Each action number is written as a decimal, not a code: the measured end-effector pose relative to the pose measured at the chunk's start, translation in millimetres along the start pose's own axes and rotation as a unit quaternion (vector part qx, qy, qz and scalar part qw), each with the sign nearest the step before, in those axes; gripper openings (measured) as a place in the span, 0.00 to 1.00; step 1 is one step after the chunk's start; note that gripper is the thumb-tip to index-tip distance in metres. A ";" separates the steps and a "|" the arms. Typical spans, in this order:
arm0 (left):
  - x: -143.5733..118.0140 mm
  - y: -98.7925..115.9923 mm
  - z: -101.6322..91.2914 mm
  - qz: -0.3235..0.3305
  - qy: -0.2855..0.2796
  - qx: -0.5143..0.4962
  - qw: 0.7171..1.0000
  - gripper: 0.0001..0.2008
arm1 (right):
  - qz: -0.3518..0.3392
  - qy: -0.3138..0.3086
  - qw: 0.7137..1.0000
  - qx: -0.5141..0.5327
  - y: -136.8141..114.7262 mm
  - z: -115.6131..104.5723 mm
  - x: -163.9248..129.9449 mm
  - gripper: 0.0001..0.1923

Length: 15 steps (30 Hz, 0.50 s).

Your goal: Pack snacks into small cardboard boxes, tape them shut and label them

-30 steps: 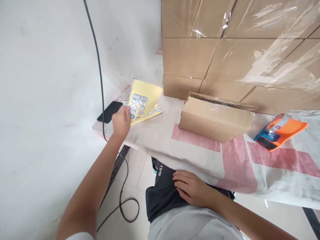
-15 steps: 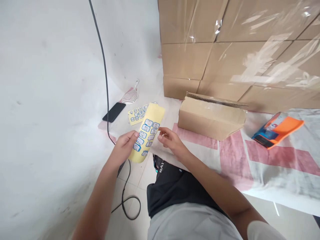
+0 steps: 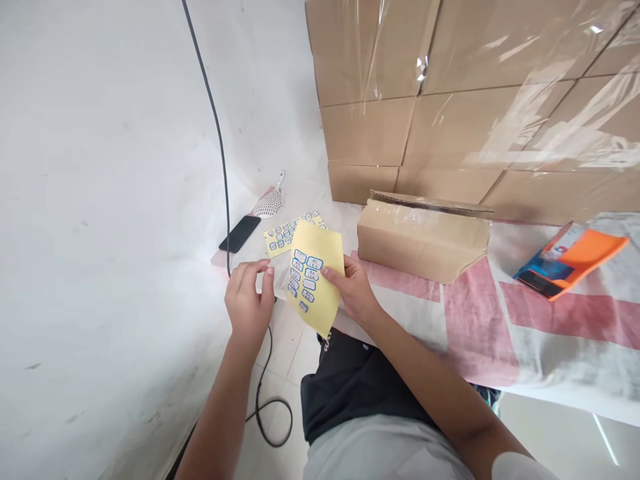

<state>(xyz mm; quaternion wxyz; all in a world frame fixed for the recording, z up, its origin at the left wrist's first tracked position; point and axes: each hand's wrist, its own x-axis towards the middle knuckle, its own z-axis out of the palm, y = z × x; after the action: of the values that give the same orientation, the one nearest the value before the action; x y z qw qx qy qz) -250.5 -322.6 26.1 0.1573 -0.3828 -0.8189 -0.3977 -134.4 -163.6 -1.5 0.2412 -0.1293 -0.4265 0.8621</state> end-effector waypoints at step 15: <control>18.9 22.3 23.9 0.124 -0.118 -0.112 0.979 0.10 | -0.128 -0.004 0.964 -0.232 -1.1 -2.1 -8.3 0.15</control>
<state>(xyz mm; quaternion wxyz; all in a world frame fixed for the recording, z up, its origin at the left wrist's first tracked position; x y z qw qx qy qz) -245.0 -286.0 33.4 0.0638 -0.5408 -0.7282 -0.4161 -126.1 -166.0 -1.7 0.3113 -0.1222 -0.6286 0.7022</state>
